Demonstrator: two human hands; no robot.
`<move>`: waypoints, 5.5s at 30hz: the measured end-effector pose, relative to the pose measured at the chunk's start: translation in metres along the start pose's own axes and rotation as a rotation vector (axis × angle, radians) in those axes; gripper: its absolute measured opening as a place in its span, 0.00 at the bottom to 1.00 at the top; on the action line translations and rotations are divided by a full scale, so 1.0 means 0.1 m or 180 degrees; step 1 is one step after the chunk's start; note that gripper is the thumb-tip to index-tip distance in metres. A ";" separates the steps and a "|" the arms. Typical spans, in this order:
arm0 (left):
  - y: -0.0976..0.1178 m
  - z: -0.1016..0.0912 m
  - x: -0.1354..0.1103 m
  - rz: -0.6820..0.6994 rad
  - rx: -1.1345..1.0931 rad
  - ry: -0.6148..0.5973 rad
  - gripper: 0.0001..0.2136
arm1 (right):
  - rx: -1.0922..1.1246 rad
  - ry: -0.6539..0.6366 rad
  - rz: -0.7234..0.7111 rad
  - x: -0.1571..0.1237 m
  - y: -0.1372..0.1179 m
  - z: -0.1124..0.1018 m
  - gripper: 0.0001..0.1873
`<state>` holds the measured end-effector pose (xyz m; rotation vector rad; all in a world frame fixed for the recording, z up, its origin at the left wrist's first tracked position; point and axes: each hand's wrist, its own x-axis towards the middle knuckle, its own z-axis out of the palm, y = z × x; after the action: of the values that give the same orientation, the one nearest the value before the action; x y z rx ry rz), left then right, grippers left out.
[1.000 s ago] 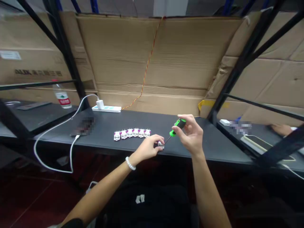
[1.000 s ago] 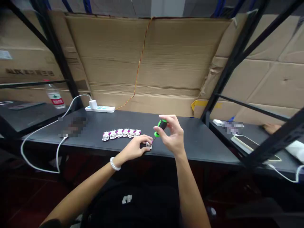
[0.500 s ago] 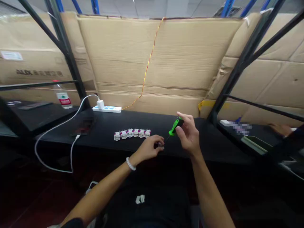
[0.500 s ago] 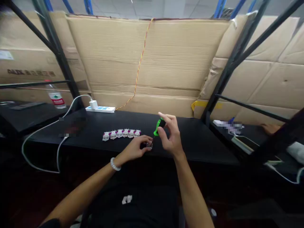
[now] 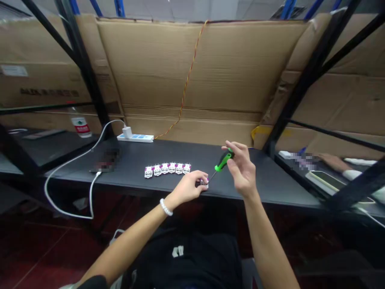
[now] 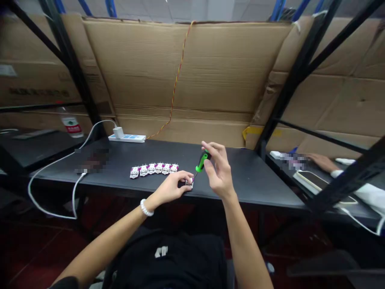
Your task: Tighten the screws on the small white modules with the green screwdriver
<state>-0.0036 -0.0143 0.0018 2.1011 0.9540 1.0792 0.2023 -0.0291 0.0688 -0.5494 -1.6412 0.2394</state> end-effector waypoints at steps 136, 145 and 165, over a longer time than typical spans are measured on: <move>0.02 0.00 0.00 0.0084 -0.0029 0.0017 0.06 | -0.0720 0.0122 -0.0071 0.03 -0.09 0.09 0.17; 0.00 0.01 0.01 0.0087 -0.0035 0.0022 0.07 | -0.0624 0.0372 -0.0316 0.03 -0.10 0.09 0.14; -0.01 0.00 0.01 0.0108 0.0022 0.0004 0.05 | -0.0518 0.0388 0.0064 0.04 -0.04 0.10 0.16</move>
<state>-0.0034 -0.0135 0.0015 2.1296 0.9269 1.0956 0.1919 -0.0293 0.0728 -0.6910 -1.5453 0.0854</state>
